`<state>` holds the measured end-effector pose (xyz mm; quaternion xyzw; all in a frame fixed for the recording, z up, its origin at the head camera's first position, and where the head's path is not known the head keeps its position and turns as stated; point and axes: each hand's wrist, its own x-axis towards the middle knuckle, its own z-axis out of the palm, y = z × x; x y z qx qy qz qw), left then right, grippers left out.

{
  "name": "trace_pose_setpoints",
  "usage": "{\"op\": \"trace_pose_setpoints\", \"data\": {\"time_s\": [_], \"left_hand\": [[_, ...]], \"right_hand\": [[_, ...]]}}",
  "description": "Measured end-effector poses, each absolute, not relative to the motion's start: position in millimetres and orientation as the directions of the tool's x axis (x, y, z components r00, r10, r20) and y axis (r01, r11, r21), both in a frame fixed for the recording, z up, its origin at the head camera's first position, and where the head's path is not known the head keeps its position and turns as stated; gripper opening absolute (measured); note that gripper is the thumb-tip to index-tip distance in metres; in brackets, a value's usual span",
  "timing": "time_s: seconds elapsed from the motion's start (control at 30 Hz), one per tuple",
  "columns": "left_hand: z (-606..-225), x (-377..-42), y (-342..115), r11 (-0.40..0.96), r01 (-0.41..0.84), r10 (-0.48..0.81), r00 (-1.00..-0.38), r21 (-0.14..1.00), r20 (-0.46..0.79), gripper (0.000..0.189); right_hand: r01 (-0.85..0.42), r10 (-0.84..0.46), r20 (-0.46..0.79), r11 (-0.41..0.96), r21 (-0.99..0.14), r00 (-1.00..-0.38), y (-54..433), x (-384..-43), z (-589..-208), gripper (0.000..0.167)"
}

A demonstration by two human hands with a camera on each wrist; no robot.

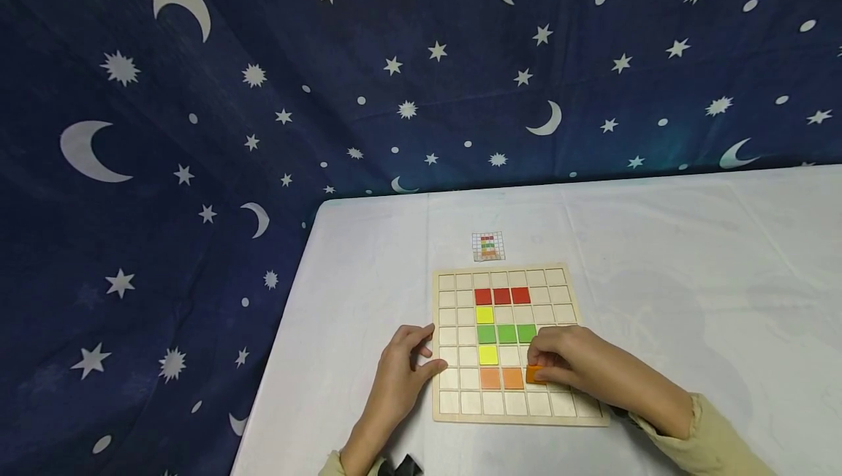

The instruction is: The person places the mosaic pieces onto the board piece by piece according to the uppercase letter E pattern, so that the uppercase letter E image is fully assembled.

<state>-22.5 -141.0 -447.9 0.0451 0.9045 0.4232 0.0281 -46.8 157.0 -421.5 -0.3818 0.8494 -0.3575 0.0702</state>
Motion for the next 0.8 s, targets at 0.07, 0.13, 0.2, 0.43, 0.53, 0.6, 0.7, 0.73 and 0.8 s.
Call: {"op": "trace_pose_setpoints", "data": {"time_s": [0.07, 0.13, 0.2, 0.43, 0.53, 0.6, 0.7, 0.73, 0.8], "left_hand": [[-448.6, -22.4, -140.9, 0.637, 0.067, 0.11, -0.994, 0.768, -0.004, 0.057], [-448.9, -22.5, -140.7, 0.637, 0.07, 0.112, -0.994, 0.768, -0.001, 0.057], [-449.1, -23.0, -140.5, 0.638, 0.065, 0.11, -0.994, 0.768, -0.007, 0.057], [-448.8, -24.0, -141.0, 0.642, 0.05, 0.107, -0.994, 0.765, -0.024, 0.058], [-449.0, -24.1, -141.4, 0.643, 0.049, 0.106, -0.994, 0.764, -0.026, 0.058], [-448.8, -24.1, -141.6, 0.645, 0.05, 0.107, -0.994, 0.763, -0.025, 0.057], [-448.6, -24.1, -142.3, 0.646, 0.049, 0.107, -0.994, 0.762, -0.026, 0.057], [-448.5, -23.9, -142.5, 0.646, 0.048, 0.106, -0.994, 0.762, -0.027, 0.057], [-448.8, -23.6, -143.0, 0.646, 0.046, 0.105, -0.994, 0.762, -0.029, 0.057]], "right_hand": [[-0.581, -0.696, 0.131, 0.464, -0.669, -0.706, 156.0, -47.2, -422.8, 0.015], [-0.564, -0.692, 0.109, 0.474, -0.676, -0.713, 155.1, -47.5, -423.9, 0.014], [-0.549, -0.69, 0.086, 0.487, -0.68, -0.719, 154.6, -47.8, -424.5, 0.014], [-0.524, -0.681, 0.032, 0.531, -0.666, -0.732, 153.3, -46.5, -424.9, 0.012], [-0.542, -0.68, 0.047, 0.539, -0.645, -0.732, 153.5, -45.8, -426.1, 0.014], [-0.551, -0.678, 0.053, 0.546, -0.632, -0.733, 153.5, -45.7, -426.9, 0.015], [-0.554, -0.677, 0.054, 0.55, -0.624, -0.734, 152.9, -46.0, -428.1, 0.017], [-0.558, -0.679, 0.058, 0.549, -0.622, -0.732, 152.6, -46.0, -428.4, 0.017], [-0.562, -0.681, 0.061, 0.547, -0.621, -0.73, 152.1, -45.5, -429.1, 0.018]]}}
